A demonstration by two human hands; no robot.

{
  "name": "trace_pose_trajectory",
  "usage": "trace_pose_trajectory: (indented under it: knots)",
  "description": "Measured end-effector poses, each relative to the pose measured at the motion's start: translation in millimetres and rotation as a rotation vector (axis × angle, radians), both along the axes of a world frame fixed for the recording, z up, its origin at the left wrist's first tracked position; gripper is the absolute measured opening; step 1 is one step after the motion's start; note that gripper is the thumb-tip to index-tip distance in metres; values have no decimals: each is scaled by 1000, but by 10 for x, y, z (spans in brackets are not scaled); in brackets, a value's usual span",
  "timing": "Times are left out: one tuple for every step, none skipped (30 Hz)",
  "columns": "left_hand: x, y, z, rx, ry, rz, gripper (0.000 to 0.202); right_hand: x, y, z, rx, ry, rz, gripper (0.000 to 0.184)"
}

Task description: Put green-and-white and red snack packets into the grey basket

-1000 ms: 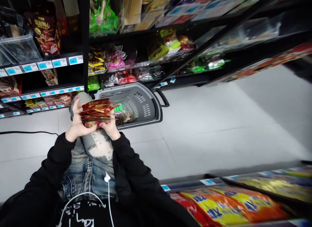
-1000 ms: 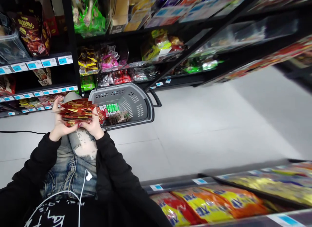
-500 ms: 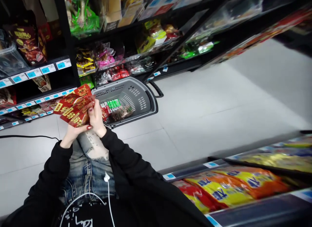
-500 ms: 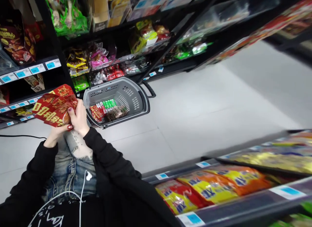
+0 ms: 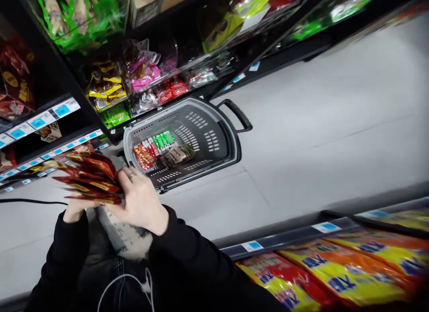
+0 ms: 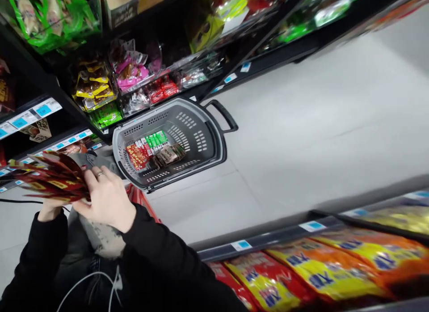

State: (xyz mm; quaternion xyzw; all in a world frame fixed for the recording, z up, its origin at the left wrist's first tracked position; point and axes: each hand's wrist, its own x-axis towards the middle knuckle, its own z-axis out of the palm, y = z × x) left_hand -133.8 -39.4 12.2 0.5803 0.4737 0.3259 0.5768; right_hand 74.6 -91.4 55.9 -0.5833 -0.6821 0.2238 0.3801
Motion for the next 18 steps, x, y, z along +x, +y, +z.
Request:
trace_pose_trajectory:
  knots:
    - [-30, 16, -9, 34, 32, 14, 47, 30, 23, -14, -54, 43, 18, 35]
    - [-47, 21, -16, 56, 56, 5, 46, 48, 44, -36, -109, 100, 35, 36]
    - [-49, 16, -22, 64, 73, 3, 45, 54, 65, -67, -157, 161, 47, 37]
    - [-37, 3, -27, 58, 81, 17, 42, 53, 88, -109, -192, 214, 55, 38]
    - [-11, -14, -32, 19, 89, 20, 41, 47, 115, -161, -210, 251, 58, 38]
    - [23, -32, -38, -46, 97, 48, 40, 40, 146, -222, -214, 276, 64, 37]
    - [61, -46, -46, -123, 101, 62, 39, 34, 180, -289, -210, 296, 80, 36]
    - [97, -56, -57, -176, 100, 76, 41, 29, 216, -358, -200, 319, 107, 35]
    - [128, -61, -69, -184, 95, 107, 47, 27, 250, -424, -187, 349, 141, 35]
    - [151, -60, -80, -178, 81, 133, 54, 28, 280, -483, -173, 381, 178, 36]
    - [165, -55, -88, -164, 45, 150, 60, 31, 303, -533, -156, 408, 209, 37]
    - [174, -47, -93, -149, 5, 161, 62, 35, 317, -571, -139, 427, 233, 39]
    - [180, -37, -91, -131, -26, 171, 63, 39, 323, -597, -124, 436, 249, 42]
    - [186, -25, -85, -113, -44, 182, 62, 41, 323, -613, -113, 436, 258, 44]
    - [196, -15, -73, -96, -44, 196, 60, 40, 317, -618, -106, 430, 268, 47]
    - [210, -7, -57, -79, -33, 216, 59, 36, 310, -613, -98, 420, 272, 48]
    - [230, -3, -38, -65, -24, 242, 59, 28, 303, -598, -91, 399, 274, 49]
    - [253, -5, -17, -59, -28, 269, 59, 15, 296, -573, -84, 364, 274, 47]
